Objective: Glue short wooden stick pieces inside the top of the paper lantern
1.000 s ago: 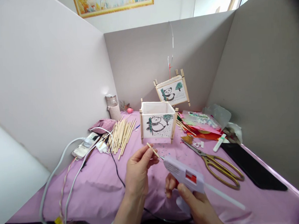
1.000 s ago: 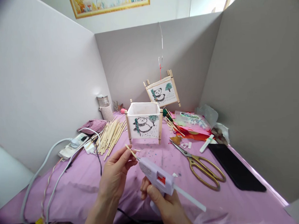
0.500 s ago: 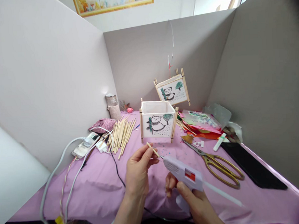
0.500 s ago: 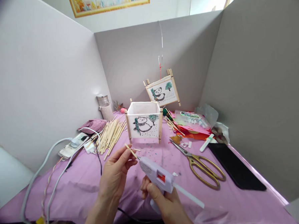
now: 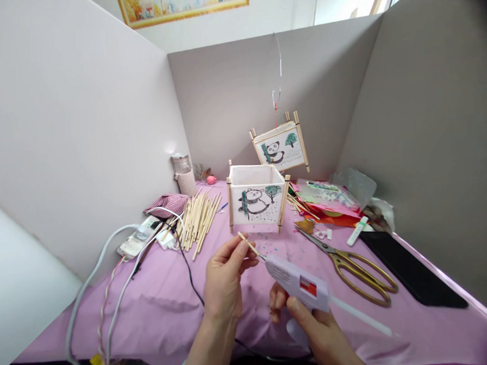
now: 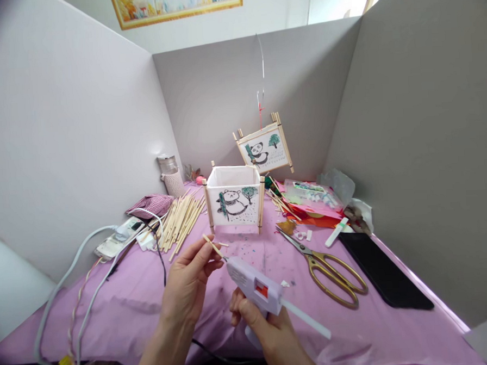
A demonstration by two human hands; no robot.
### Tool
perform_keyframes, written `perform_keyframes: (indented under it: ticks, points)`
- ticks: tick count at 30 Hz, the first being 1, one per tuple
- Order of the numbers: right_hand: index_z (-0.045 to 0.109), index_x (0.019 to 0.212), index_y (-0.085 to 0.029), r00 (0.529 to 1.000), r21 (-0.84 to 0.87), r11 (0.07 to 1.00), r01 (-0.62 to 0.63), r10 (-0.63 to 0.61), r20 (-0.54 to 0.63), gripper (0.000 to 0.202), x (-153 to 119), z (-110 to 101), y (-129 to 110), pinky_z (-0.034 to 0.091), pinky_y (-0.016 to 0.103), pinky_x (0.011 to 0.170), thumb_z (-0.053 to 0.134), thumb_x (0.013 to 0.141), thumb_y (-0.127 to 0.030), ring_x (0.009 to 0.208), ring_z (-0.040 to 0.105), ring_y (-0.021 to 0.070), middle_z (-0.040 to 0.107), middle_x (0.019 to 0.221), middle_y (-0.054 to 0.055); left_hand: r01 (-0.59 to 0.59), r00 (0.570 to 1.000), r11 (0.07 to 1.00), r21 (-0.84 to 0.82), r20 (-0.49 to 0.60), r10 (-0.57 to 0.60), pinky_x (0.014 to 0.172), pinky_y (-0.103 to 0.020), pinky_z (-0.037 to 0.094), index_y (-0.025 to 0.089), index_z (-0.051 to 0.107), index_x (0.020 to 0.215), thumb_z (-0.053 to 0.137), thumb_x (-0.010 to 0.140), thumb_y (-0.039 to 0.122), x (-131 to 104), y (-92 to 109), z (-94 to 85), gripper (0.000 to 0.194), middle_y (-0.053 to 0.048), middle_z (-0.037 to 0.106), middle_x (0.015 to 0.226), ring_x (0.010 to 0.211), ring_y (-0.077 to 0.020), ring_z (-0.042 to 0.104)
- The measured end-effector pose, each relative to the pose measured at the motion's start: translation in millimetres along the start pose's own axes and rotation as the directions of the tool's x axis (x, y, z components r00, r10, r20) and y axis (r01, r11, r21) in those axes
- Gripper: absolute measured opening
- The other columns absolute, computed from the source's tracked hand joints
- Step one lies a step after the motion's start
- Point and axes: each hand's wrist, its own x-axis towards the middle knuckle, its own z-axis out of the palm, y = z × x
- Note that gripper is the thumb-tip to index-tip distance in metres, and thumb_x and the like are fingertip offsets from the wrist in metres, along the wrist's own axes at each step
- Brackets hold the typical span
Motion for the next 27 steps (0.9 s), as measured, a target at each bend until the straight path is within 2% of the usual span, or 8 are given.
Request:
perform_keyframes:
  ticks: [4,7,11,15,18,22,25,27]
  points:
    - [0.057,0.081,-0.019,0.999,-0.103,0.994,-0.039,0.038,-0.012,0.035,-2,-3,1,0.043,0.031,0.072,0.043,0.093,-0.049,0.075,0.056,0.0185,0.058,0.077,0.003,-0.006,1.0,1.0,-0.016,-0.009,0.006,0.063,-0.021,0.052,0.013,0.072,0.092,0.079,0.068,0.026,1,-1,-0.8,0.028,-0.005,0.069,0.077,0.065,-0.01,0.061]
    - [0.055,0.08,-0.02,0.992,-0.381,0.918,-0.114,0.088,-0.087,0.034,2,-10,-8,0.043,0.03,0.068,0.043,0.092,-0.05,0.073,0.056,0.0193,0.059,0.075,0.002,-0.012,1.0,0.999,-0.043,-0.023,0.011,0.064,-0.021,0.052,0.014,0.073,0.091,0.079,0.067,0.026,2,1,-3.8,0.028,-0.004,0.069,0.076,0.065,-0.01,0.062]
    - [0.05,0.076,-0.02,0.996,-0.826,0.557,-0.084,0.052,-0.067,0.025,19,-25,-26,0.04,0.03,0.061,0.049,0.089,-0.042,0.067,0.056,0.0198,0.058,0.074,0.002,-0.064,0.998,0.997,-0.036,-0.003,0.064,0.063,-0.021,0.052,0.015,0.073,0.088,0.08,0.066,0.027,12,16,-7.5,0.026,-0.003,0.068,0.075,0.064,-0.0098,0.061]
    - [0.053,0.091,-0.018,0.993,-0.984,0.169,-0.062,0.105,-0.045,0.008,39,-34,-29,0.041,0.033,0.065,0.051,0.084,-0.021,0.077,0.061,0.025,0.059,0.09,0.007,-0.297,0.955,0.945,0.137,0.052,0.293,0.064,-0.021,0.051,0.015,0.073,0.087,0.076,0.07,0.027,42,54,-2.5,0.021,-0.002,0.067,0.074,0.064,-0.0089,0.059]
    - [0.055,0.095,-0.017,0.988,-0.996,0.073,-0.05,0.147,-0.039,0.014,48,-36,-18,0.043,0.035,0.068,0.053,0.081,-0.015,0.081,0.062,0.0267,0.059,0.095,0.009,-0.502,0.862,0.803,0.32,0.113,0.493,0.068,-0.023,0.051,0.017,0.074,0.09,0.074,0.071,0.027,75,88,7.7,0.021,-0.002,0.069,0.079,0.066,-0.0091,0.059]
    - [0.061,0.093,-0.019,0.981,-0.987,0.155,-0.034,0.196,-0.003,0.014,53,-49,-10,0.045,0.036,0.068,0.06,0.079,-0.021,0.084,0.062,0.0278,0.061,0.097,0.01,-0.681,0.713,0.482,0.552,0.349,0.608,0.076,-0.028,0.051,0.022,0.075,0.088,0.071,0.075,0.025,122,122,21.5,0.014,-0.004,0.072,0.089,0.077,-0.0147,0.064]
    - [0.064,0.094,-0.024,0.978,-0.945,0.318,0.071,0.162,0.128,0.021,67,-69,-32,0.046,0.033,0.065,0.069,0.073,-0.03,0.081,0.063,0.0257,0.064,0.097,0.007,-0.802,0.57,0.153,0.578,0.664,0.483,0.078,-0.031,0.049,0.025,0.076,0.086,0.065,0.08,0.024,153,137,29.4,0.013,-0.003,0.073,0.088,0.083,-0.0177,0.064]
    - [0.065,0.098,-0.029,0.983,-0.905,0.397,0.154,0.036,0.182,0.019,88,-80,-60,0.047,0.032,0.065,0.063,0.08,-0.033,0.078,0.063,0.0223,0.064,0.099,0.005,-0.872,0.453,-0.041,0.488,0.834,0.314,0.077,-0.033,0.048,0.026,0.076,0.087,0.061,0.083,0.024,170,142,34.6,0.015,-0.003,0.073,0.086,0.083,-0.0186,0.062]
